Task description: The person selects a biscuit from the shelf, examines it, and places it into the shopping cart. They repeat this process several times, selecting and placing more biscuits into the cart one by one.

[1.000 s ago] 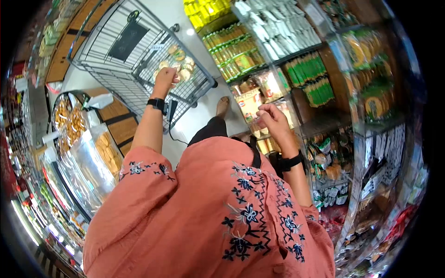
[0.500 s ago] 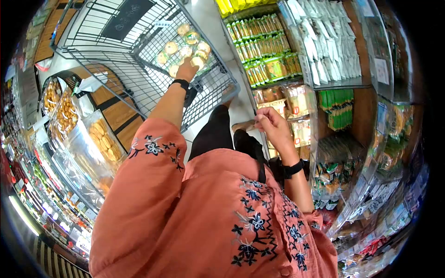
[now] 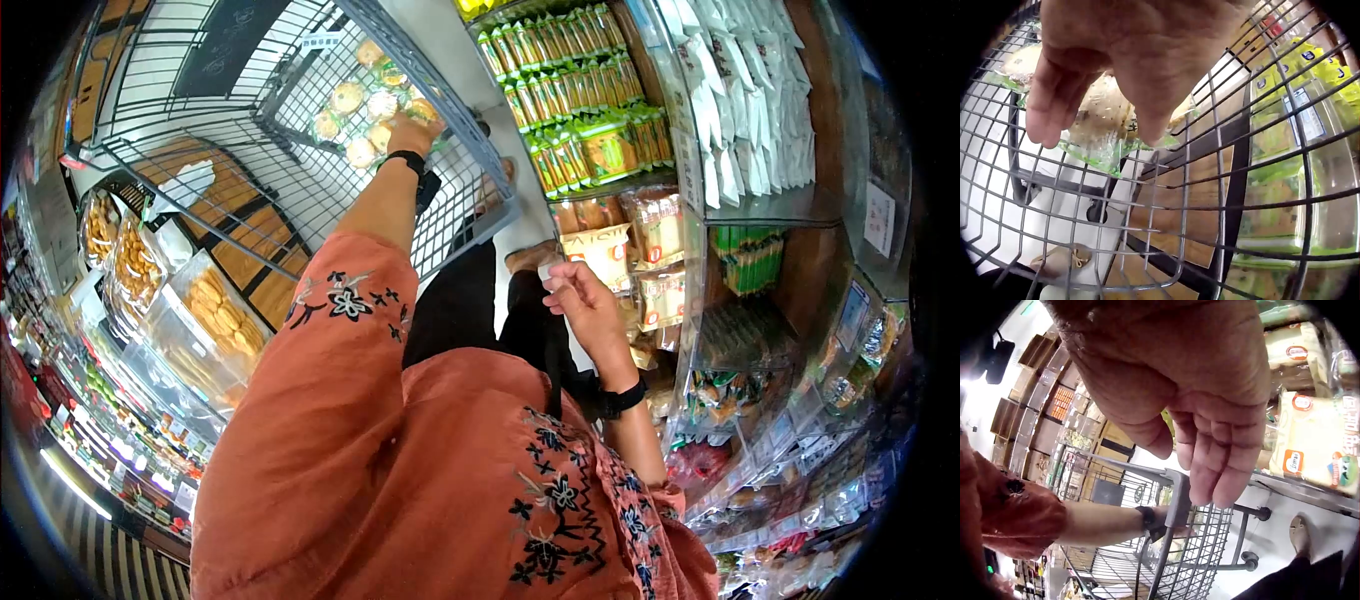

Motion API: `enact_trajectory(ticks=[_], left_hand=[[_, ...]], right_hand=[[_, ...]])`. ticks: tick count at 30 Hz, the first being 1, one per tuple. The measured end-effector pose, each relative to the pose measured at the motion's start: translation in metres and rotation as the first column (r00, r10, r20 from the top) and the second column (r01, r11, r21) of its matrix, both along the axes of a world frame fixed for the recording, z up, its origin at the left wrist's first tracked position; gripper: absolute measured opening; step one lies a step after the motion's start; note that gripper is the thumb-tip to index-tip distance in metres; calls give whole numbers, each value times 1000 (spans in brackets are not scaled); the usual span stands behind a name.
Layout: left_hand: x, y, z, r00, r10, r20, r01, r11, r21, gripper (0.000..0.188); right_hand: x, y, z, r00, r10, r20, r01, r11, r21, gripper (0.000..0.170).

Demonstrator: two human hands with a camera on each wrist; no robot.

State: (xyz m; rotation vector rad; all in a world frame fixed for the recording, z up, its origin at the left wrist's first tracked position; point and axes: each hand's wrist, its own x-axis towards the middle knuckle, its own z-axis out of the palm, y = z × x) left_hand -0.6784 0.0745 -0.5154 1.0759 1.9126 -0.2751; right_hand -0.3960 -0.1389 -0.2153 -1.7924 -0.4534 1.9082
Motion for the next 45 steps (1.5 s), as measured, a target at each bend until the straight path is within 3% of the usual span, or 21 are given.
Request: enact_trajectory(ticks=[2,3,7,8,10,11,12,14,15,16,18,20,24,28,34,37,42,45], left_hand=[[6,1,17,997,-3,-73,5,1000,15,102],[7,-6,17,990,-55,-133,72,990,121,91],[-2,-26,30,995,-67,-72,84,962,259,67],[-7,-30,32,993,-82,-89,100,970,223,63],[-22,-43,17,1000,-2,-15,7,948,318,57],[-26,-49,22,999,-36,-14,39,915,401,58],[-34,-55,23,989,75,129,-122,903,412,58],[-25,-56,90,868,351,352,-448,858,250,58],[-29,-55,113,779,393,488,-536,822,193,57],[-32,-52,151,666,369,648,-542,836,82,56],[-37,-56,192,535,351,769,-648,754,106,51],[-32,-57,240,449,338,827,-715,691,106,46],[4,-60,331,299,199,933,-694,717,69,44],[74,-74,399,191,40,981,-568,819,77,39],[179,-106,460,187,-147,971,-181,967,181,41],[219,-118,482,240,-301,923,27,952,303,38],[278,-138,521,140,-592,794,311,787,532,33],[305,-152,539,94,-675,731,444,686,577,34]], right_hand=[[0,-2,0,1000,2,-4,-2,1000,19,22],[0,-2,0,1000,11,4,-11,1000,13,21],[3,-1,2,999,33,31,-33,999,8,22],[4,-2,3,999,34,36,-35,999,8,22],[6,-4,5,998,40,43,-42,998,44,22],[7,-5,7,998,42,46,-45,997,65,22],[8,-5,9,998,32,47,-36,995,91,23],[12,-8,13,999,18,46,-25,989,144,23],[14,-10,13,999,12,37,-17,988,150,23],[17,-10,17,999,5,40,-12,985,170,22],[20,-9,26,999,-11,44,1,976,218,20],[22,-3,49,998,-23,50,10,970,243,21],[35,-8,66,999,-18,35,3,927,375,21],[52,-14,107,991,-117,-65,134,862,488,22],[95,-40,169,932,-350,-96,326,687,649,25],[118,-60,193,876,-466,-124,416,601,682,32],[151,-89,200,808,-568,-158,475,468,745,36],[165,-108,208,822,-548,-156,462,480,746,35]])
